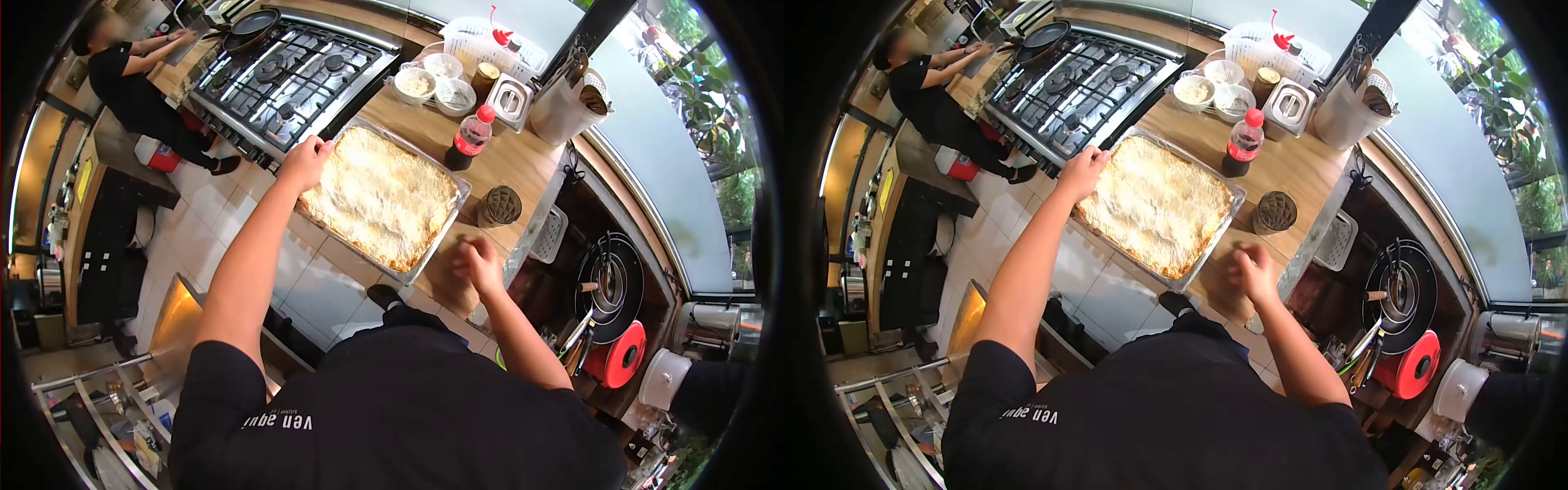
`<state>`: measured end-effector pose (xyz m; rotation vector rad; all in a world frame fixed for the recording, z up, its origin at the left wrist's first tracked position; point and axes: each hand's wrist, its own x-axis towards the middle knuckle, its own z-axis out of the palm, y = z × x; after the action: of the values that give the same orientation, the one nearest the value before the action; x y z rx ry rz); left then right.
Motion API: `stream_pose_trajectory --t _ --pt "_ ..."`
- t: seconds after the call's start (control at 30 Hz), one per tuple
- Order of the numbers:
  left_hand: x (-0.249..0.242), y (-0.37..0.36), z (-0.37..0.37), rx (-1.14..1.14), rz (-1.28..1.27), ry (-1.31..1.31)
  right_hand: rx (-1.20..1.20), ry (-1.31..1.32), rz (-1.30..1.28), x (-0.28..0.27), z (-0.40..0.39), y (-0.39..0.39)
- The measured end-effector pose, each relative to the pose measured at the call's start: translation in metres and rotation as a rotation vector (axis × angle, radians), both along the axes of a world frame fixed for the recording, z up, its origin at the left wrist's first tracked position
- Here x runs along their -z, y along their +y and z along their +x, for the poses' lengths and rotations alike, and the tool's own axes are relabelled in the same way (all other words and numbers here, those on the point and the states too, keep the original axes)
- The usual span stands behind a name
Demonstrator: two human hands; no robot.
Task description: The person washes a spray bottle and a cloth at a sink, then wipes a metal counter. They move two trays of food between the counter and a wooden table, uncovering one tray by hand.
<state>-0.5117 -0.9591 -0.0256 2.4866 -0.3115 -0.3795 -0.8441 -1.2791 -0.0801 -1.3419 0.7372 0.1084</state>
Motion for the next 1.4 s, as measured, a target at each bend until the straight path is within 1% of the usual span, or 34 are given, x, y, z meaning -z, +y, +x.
stream_pose_trajectory --t 0.07,0.13,0.17,0.2,0.23,0.27,0.3,0.33,0.37,0.4,0.43,0.53,0.57,0.6,0.67,0.7,0.73,0.8,0.87,0.93,0.97,1.0,1.03,1.07,1.1,1.13,1.17,1.2,1.23,1.27,1.3,1.33,1.37,1.4 --pt "-0.010 0.001 -0.015 0.029 0.106 -0.273 0.065 0.008 -0.426 0.017 -0.017 -0.019" --pt "-0.037 -0.005 -0.037 0.076 0.099 -0.210 0.119 -0.201 -0.982 0.030 -0.012 -0.041" --pt "-0.044 -0.015 -0.051 0.070 0.222 -0.389 0.202 -0.235 -0.839 -0.001 0.001 -0.032" --pt "-0.049 -0.030 -0.058 0.066 0.343 -0.574 0.215 -0.239 -0.841 -0.010 0.013 -0.031" --pt "-0.048 -0.050 -0.057 0.118 0.307 -0.470 0.174 -0.318 -0.923 -0.015 0.025 -0.034" --pt "-0.049 -0.065 -0.054 0.199 0.095 -0.331 0.133 -0.394 -1.004 -0.018 0.035 -0.038" --pt "-0.052 -0.092 -0.057 0.247 0.031 -0.311 0.165 -0.398 -0.848 -0.013 0.043 -0.043" --pt "-0.053 -0.121 -0.061 0.298 -0.032 -0.288 0.187 -0.398 -0.851 -0.014 0.046 -0.047" --pt "-0.050 -0.146 -0.059 0.323 -0.032 -0.295 0.227 -0.389 -0.787 -0.016 0.049 -0.049" --pt "-0.045 -0.172 -0.055 0.388 -0.200 -0.268 0.270 -0.379 -0.723 -0.020 0.051 -0.052" --pt "-0.044 -0.197 -0.052 0.453 -0.369 -0.234 0.303 -0.354 -0.776 -0.028 0.052 -0.055" --pt "-0.044 -0.264 -0.046 0.540 -0.312 -0.156 0.436 -0.374 -0.832 -0.036 0.068 -0.093" --pt "-0.041 -0.284 -0.048 0.573 -0.388 -0.282 0.490 -0.415 -0.851 -0.039 0.078 -0.111" --pt "-0.043 -0.301 -0.052 0.590 -0.388 -0.281 0.512 -0.356 -0.946 -0.044 0.088 -0.132" --pt "-0.050 -0.334 -0.062 0.587 -0.556 -0.215 0.552 -0.422 -0.960 -0.022 0.112 -0.184" --pt "-0.046 -0.352 -0.066 0.607 -0.645 -0.197 0.552 -0.390 -0.967 -0.023 0.121 -0.201" --pt "-0.045 -0.368 -0.069 0.629 -0.584 -0.266 0.547 -0.362 -0.976 -0.023 0.130 -0.218" --pt "-0.042 -0.394 -0.076 0.579 -0.495 -0.345 0.545 -0.348 -1.023 -0.011 0.148 -0.244" --pt "-0.047 -0.404 -0.083 0.574 -0.520 -0.256 0.537 -0.344 -1.067 -0.005 0.154 -0.264" --pt "-0.035 -0.411 -0.084 0.579 -0.497 -0.301 0.476 -0.073 -1.035 -0.001 0.157 -0.267" --pt "-0.027 -0.410 -0.081 0.570 -0.488 -0.259 0.477 -0.189 -1.059 0.010 0.157 -0.269" --pt "-0.042 -0.396 -0.082 0.577 -0.304 -0.191 0.458 -0.209 -1.080 -0.003 0.155 -0.256" --pt "-0.021 -0.386 -0.081 0.569 -0.515 -0.445 0.430 -0.345 -1.038 0.037 0.160 -0.279" --pt "-0.010 -0.373 -0.078 0.591 -0.524 -0.441 0.440 -0.489 -0.766 0.027 0.157 -0.268" --pt "-0.030 -0.340 -0.083 0.596 -0.569 -0.319 0.427 -0.463 -0.959 0.066 0.153 -0.295" --pt "-0.032 -0.309 -0.085 0.618 -0.596 -0.407 0.393 -0.360 -1.138 0.045 0.131 -0.277" --pt "-0.039 -0.270 -0.090 0.621 -0.533 -0.483 0.451 -0.361 -1.189 0.045 0.113 -0.265" --pt "-0.044 -0.227 -0.098 0.598 -0.491 -0.581 0.575 -0.524 -1.196 0.039 0.101 -0.238" --pt "-0.049 -0.181 -0.107 0.542 -0.489 -0.565 0.590 -0.530 -1.260 0.029 0.084 -0.204" --pt "-0.051 -0.133 -0.120 0.470 -0.466 -0.467 0.477 -0.442 -1.280 -0.004 0.066 -0.154" --pt "-0.045 -0.086 -0.132 0.390 -0.419 -0.423 0.323 -0.530 -1.237 -0.027 0.057 -0.107" --pt "-0.037 -0.042 -0.147 0.291 -0.393 -0.466 0.228 -0.620 -0.975 -0.038 0.056 -0.061" --pt "-0.031 0.003 -0.165 0.204 -0.347 -0.441 0.082 -0.689 -0.869 -0.047 0.056 -0.017" --pt "-0.027 0.046 -0.183 0.109 -0.301 -0.414 -0.138 -0.748 -0.782 -0.065 0.060 0.023"
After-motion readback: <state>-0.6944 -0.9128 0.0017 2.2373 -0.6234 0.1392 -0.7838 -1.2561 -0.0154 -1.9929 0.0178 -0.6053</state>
